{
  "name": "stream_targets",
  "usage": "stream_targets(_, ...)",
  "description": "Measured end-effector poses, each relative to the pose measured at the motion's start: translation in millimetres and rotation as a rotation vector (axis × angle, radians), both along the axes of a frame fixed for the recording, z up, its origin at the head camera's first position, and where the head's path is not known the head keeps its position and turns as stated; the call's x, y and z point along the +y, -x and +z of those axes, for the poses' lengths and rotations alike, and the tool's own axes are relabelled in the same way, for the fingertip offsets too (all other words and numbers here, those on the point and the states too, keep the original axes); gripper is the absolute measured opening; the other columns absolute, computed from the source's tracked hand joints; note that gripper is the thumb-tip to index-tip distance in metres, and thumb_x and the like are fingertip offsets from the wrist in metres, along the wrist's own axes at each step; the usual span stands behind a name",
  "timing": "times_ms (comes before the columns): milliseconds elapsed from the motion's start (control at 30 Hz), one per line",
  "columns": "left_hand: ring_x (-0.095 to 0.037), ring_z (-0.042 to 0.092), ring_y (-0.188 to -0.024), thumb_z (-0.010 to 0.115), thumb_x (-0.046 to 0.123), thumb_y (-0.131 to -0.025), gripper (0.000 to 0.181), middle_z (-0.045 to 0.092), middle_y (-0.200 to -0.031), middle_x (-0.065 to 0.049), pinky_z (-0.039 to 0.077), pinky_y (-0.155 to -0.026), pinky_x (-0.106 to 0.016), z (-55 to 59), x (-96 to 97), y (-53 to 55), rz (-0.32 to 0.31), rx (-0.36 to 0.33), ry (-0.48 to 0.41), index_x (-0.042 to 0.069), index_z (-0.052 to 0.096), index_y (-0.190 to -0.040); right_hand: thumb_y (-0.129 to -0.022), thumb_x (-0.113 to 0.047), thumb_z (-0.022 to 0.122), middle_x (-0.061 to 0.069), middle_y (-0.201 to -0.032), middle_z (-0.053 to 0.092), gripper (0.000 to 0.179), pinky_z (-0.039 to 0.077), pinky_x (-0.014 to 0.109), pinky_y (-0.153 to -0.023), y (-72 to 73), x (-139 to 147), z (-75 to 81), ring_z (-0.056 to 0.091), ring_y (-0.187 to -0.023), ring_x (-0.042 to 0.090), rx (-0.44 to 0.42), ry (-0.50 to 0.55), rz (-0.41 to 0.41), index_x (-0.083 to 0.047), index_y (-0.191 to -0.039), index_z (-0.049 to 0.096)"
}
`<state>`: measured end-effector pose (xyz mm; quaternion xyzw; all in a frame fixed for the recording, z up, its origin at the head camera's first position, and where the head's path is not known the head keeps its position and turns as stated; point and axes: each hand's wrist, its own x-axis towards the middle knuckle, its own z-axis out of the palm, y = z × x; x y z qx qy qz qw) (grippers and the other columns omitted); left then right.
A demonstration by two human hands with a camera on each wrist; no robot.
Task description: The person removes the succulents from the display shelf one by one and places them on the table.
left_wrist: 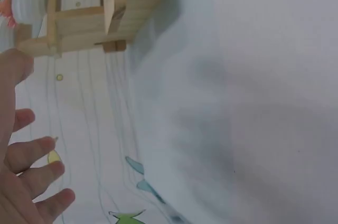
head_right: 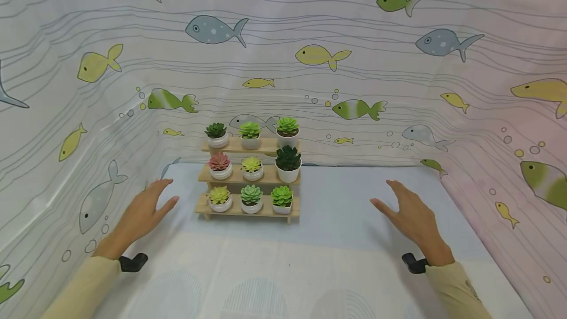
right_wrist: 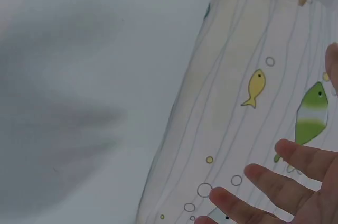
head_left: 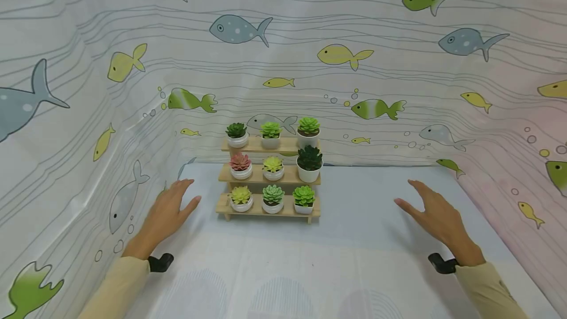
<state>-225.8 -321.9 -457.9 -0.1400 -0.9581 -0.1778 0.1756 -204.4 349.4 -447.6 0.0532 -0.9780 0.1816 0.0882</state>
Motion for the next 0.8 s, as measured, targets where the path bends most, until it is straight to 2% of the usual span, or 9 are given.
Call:
stream_targets(67, -0.05, 0.05, -0.13, 0.062, 0.033, -0.105, 0.055, 0.055, -0.141, -0.029, 0.039, -0.103, -0.067, -1.1, 3.0, 2.1, 0.002, 0.012, -0.043, -0.004, 0.052, -0.143, -0.099, -0.063, 0.056, 0.033, -0.14, 0.054, 0.083, 0.051, 0.065, -0.079, 0.9, -3.6, -2.4, 0.057, -0.118, 0.051, 0.009, 0.017, -0.002, -0.003, -0.154, 0.043)
stream_targets(167, -0.048, 0.058, -0.12, 0.062, 0.032, -0.105, 0.052, 0.06, -0.135, -0.028, 0.046, -0.096, -0.064, -2.4, 7.8, 5.4, 0.008, 0.014, -0.093, -0.004, 0.054, -0.141, -0.099, -0.064, 0.055, 0.028, -0.133, 0.061, 0.079, 0.054, 0.056, -0.07, 2.6, -9.5, -7.5, 0.063, -0.109, 0.044, 0.016, 0.035, -0.005, -0.003, -0.15, 0.049)
stream_targets(300, -0.044, 0.061, -0.116, 0.061, 0.032, -0.105, 0.049, 0.063, -0.132, -0.024, 0.05, -0.09, -0.062, -4.7, 14.0, 11.4, 0.002, -0.012, -0.173, -0.002, 0.056, -0.141, -0.1, -0.063, 0.055, 0.021, -0.137, 0.062, 0.075, 0.054, 0.054, -0.072, 5.3, -17.5, -14.4, 0.065, -0.108, 0.039, 0.022, 0.062, -0.003, -0.005, -0.147, 0.053)
stream_targets(533, -0.039, 0.063, -0.112, 0.063, 0.026, -0.105, 0.042, 0.064, -0.13, -0.019, 0.05, -0.089, -0.057, -3.6, 28.0, 22.7, -0.041, -0.021, -0.315, -0.001, 0.057, -0.137, -0.1, -0.062, 0.056, 0.021, -0.134, 0.064, 0.072, 0.054, 0.054, -0.073, 8.6, -30.7, -20.3, 0.067, -0.107, 0.04, 0.01, 0.115, 0.007, -0.007, -0.145, 0.055)
stream_targets(800, -0.033, 0.064, -0.11, 0.06, 0.033, -0.107, 0.044, 0.066, -0.125, -0.018, 0.052, -0.087, -0.049, -4.8, 36.6, 36.2, -0.007, -0.076, -0.391, 0.004, 0.057, -0.139, -0.1, -0.062, 0.057, 0.019, -0.129, 0.067, 0.069, 0.056, 0.05, -0.072, 12.5, -44.2, -29.0, 0.067, -0.103, 0.037, 0.002, 0.152, 0.012, -0.008, -0.143, 0.057)
